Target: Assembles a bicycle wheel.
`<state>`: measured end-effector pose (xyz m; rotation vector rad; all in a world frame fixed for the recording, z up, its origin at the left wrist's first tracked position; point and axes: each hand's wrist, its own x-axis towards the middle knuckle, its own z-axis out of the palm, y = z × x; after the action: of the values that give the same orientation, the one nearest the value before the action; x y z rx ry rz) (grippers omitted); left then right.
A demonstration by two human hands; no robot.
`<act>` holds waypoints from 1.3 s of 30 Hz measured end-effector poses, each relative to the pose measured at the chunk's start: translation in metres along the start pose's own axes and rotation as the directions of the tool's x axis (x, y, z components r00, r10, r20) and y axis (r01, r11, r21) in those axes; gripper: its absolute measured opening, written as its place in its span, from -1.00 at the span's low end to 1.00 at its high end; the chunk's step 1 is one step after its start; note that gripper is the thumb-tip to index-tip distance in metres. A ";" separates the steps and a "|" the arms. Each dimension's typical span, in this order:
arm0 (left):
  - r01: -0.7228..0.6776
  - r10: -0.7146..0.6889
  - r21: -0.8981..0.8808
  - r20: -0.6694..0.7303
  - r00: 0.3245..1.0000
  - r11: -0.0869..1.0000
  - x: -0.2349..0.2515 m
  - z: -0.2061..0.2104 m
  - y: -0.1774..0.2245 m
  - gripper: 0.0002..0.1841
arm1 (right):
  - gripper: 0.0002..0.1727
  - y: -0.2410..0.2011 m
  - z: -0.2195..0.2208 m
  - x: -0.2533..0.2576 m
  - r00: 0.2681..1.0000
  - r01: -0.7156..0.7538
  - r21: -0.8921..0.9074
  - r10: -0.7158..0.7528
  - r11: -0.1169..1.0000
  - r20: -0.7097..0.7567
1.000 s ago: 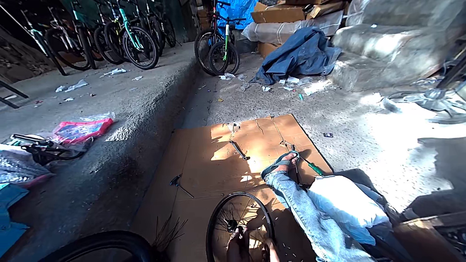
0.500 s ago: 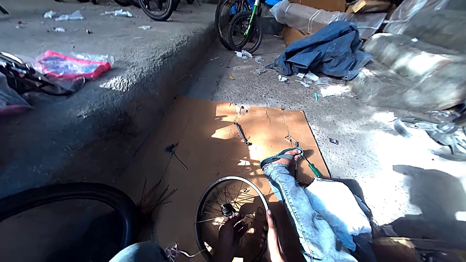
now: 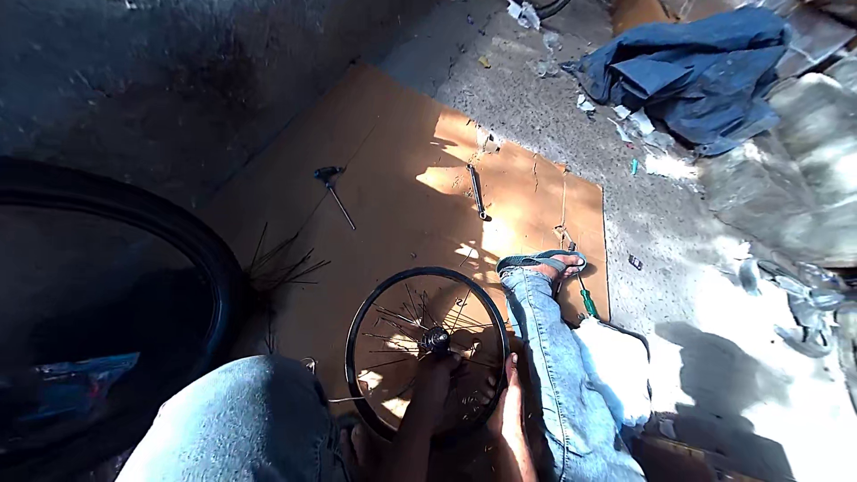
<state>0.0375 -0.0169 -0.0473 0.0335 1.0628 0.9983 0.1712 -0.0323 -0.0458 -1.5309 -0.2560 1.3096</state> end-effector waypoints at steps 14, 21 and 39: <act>0.028 -0.028 0.094 -0.002 1.000 0.995 -0.001 0.007 0.001 -0.89 | -0.37 -0.001 0.004 -0.003 1.000 0.026 -0.068 -0.027 0.997 -0.010; 0.038 -0.038 0.041 -0.006 0.999 0.998 0.007 0.013 -0.004 -0.91 | -0.37 0.000 0.006 -0.003 0.999 0.037 -0.095 -0.038 0.995 -0.010; 0.060 -0.063 -0.105 -0.024 0.998 0.993 0.007 0.020 -0.002 -0.84 | -0.38 0.002 0.008 -0.004 0.996 0.071 -0.153 -0.063 0.986 0.059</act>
<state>0.0539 -0.0046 -0.0431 -0.0982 1.0291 0.9996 0.1627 -0.0319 -0.0435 -1.6042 -0.4496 1.3040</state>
